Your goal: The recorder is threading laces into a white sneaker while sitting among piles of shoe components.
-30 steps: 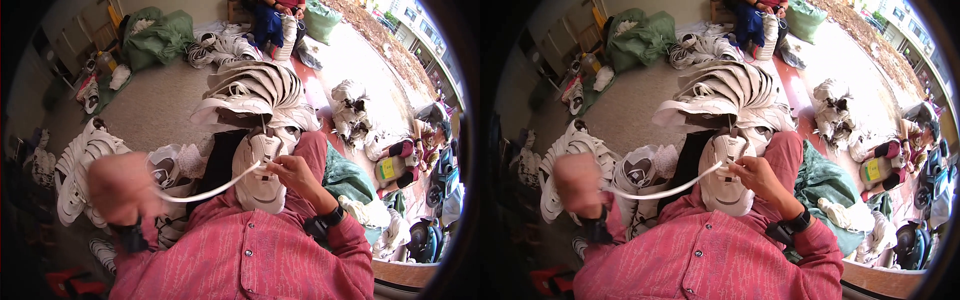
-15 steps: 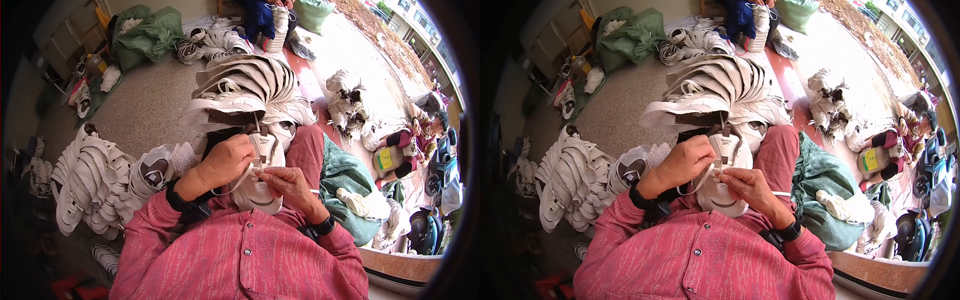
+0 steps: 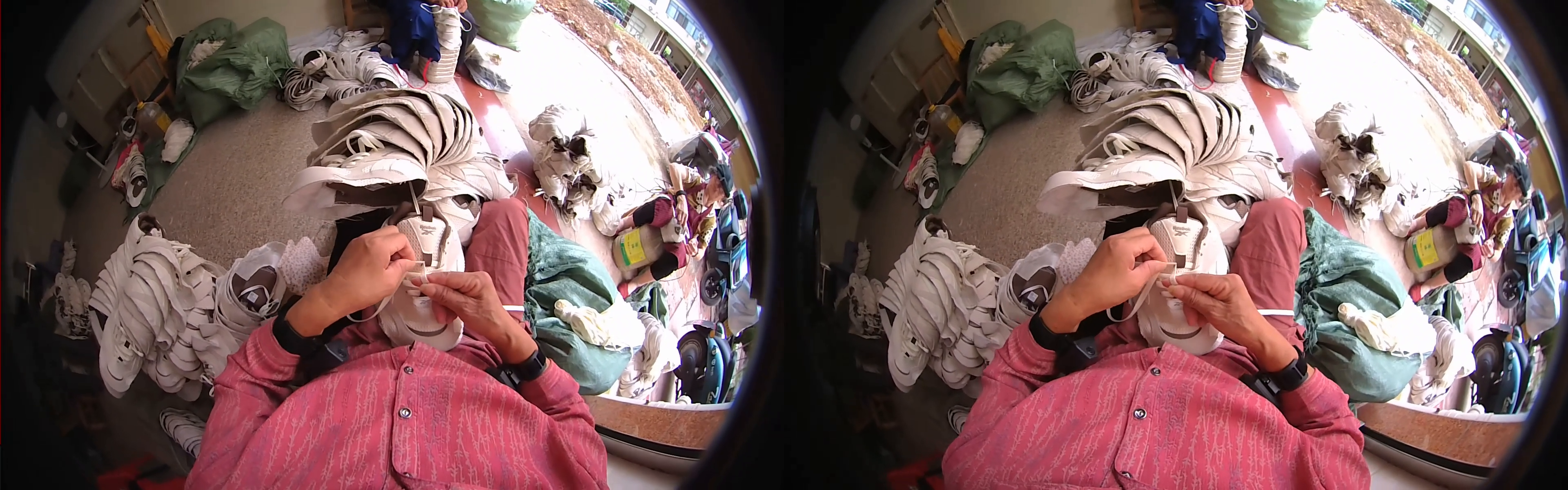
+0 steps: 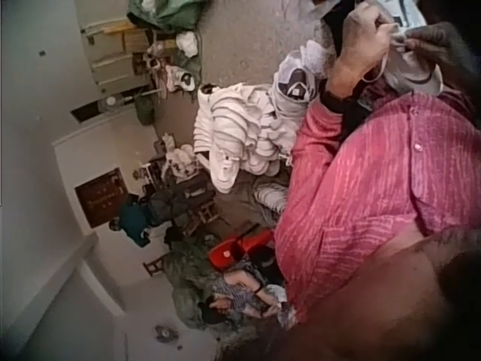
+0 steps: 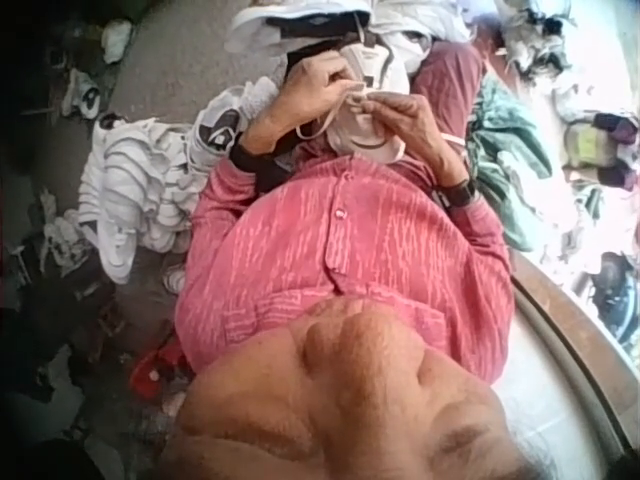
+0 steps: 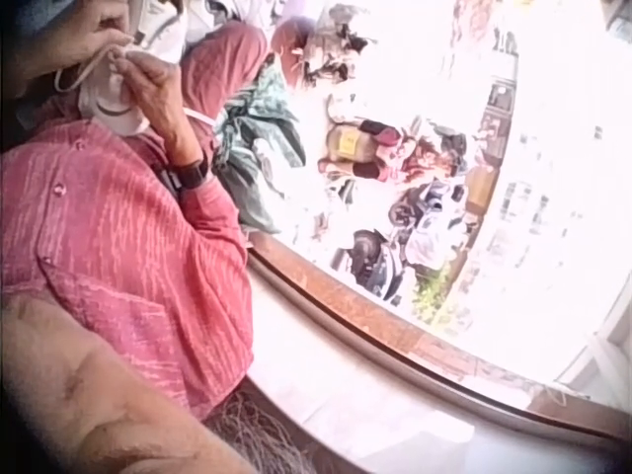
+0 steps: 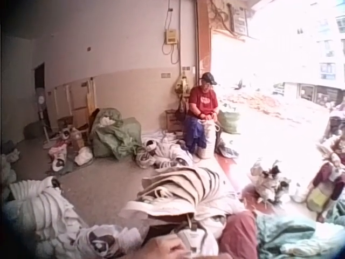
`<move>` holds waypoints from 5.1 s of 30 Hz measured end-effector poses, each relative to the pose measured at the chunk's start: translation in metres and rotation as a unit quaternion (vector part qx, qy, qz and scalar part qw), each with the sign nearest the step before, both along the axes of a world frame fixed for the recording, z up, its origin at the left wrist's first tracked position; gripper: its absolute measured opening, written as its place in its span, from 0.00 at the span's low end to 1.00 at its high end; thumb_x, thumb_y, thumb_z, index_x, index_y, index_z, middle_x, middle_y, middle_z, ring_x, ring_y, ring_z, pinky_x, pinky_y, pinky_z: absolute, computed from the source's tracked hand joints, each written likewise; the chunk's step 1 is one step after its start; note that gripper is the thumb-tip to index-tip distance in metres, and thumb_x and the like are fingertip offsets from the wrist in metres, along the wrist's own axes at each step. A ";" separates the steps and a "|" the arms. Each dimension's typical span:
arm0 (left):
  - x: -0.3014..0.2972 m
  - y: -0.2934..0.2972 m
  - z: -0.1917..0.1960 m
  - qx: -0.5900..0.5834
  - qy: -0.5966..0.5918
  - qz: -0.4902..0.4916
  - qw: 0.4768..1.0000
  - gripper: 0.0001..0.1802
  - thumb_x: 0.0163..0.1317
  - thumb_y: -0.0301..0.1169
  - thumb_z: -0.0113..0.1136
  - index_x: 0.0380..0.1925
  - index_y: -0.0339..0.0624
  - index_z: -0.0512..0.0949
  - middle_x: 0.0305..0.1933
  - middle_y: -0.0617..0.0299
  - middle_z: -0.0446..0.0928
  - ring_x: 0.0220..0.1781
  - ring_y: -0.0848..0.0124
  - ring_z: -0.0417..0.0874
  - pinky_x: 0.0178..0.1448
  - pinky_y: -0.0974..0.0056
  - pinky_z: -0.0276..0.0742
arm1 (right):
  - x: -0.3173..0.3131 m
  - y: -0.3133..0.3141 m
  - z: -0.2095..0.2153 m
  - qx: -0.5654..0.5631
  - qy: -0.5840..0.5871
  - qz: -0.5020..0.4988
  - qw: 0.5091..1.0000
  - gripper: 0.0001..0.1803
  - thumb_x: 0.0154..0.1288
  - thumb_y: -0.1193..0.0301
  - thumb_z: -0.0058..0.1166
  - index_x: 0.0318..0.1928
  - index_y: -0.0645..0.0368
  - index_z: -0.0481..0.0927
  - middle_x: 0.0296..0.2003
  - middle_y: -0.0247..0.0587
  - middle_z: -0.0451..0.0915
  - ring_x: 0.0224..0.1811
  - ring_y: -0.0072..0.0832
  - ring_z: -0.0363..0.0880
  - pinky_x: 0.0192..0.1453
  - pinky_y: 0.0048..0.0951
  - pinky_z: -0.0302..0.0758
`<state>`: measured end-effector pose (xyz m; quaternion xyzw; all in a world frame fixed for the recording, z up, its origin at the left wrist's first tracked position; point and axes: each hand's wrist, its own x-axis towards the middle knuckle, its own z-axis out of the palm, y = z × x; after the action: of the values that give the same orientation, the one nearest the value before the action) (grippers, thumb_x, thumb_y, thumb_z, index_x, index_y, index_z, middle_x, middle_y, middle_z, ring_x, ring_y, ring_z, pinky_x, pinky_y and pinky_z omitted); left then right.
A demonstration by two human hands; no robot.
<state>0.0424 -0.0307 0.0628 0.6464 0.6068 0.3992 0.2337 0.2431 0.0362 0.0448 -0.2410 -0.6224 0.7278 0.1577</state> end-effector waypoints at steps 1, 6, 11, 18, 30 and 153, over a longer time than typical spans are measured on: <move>-0.001 -0.001 0.000 0.007 0.013 0.005 1.000 0.03 0.54 0.23 0.62 0.27 0.34 0.78 0.29 0.55 0.76 0.29 0.65 0.80 0.34 0.65 0.74 | 0.001 0.000 -0.002 0.005 0.006 -0.005 1.000 0.13 0.70 0.69 0.55 0.51 0.58 0.84 0.22 0.25 0.76 0.22 0.09 0.67 0.25 0.14 0.64; 0.001 0.000 -0.005 0.015 0.041 0.025 0.999 0.02 0.53 0.22 0.60 0.27 0.34 0.77 0.28 0.55 0.75 0.28 0.64 0.80 0.33 0.64 0.74 | -0.001 -0.003 0.002 -0.004 0.015 -0.007 1.000 0.13 0.70 0.69 0.55 0.52 0.58 0.83 0.22 0.24 0.76 0.22 0.08 0.67 0.25 0.14 0.65; 0.002 0.005 0.000 0.000 0.054 0.016 0.998 0.03 0.53 0.23 0.60 0.26 0.33 0.77 0.28 0.55 0.76 0.28 0.64 0.80 0.33 0.63 0.74 | -0.001 -0.003 0.001 -0.005 0.011 0.003 1.000 0.13 0.70 0.69 0.55 0.52 0.58 0.83 0.21 0.24 0.75 0.22 0.09 0.67 0.25 0.15 0.64; 0.006 0.012 0.005 -0.038 -0.013 -0.032 0.999 0.04 0.53 0.24 0.60 0.26 0.34 0.78 0.29 0.54 0.77 0.29 0.62 0.81 0.34 0.62 0.74 | -0.001 -0.003 0.001 0.022 -0.003 0.012 1.000 0.13 0.71 0.68 0.55 0.50 0.60 0.83 0.19 0.25 0.73 0.22 0.09 0.67 0.25 0.15 0.64; 0.014 0.013 0.000 -0.022 0.099 -0.006 0.995 0.06 0.54 0.31 0.59 0.26 0.42 0.81 0.33 0.55 0.78 0.34 0.53 0.82 0.38 0.52 0.76 | -0.003 -0.004 -0.008 0.084 -0.025 0.073 0.993 0.13 0.72 0.68 0.53 0.50 0.59 0.83 0.19 0.25 0.72 0.23 0.12 0.65 0.27 0.21 0.67; -0.037 0.058 -0.053 -0.103 -0.407 -0.104 0.901 0.16 0.65 0.28 0.62 0.50 0.35 0.74 0.48 0.62 0.79 0.48 0.78 0.78 0.54 0.73 0.73 | -0.045 0.091 0.000 0.394 -0.063 -0.086 0.913 0.12 0.63 0.65 0.61 0.33 0.63 0.80 0.31 0.42 0.77 0.34 0.33 0.76 0.37 0.32 0.71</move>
<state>0.0053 0.0272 0.0095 0.4591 0.4256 0.5361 0.5663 0.1985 0.1277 0.0448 -0.2573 -0.8442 0.3903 0.2624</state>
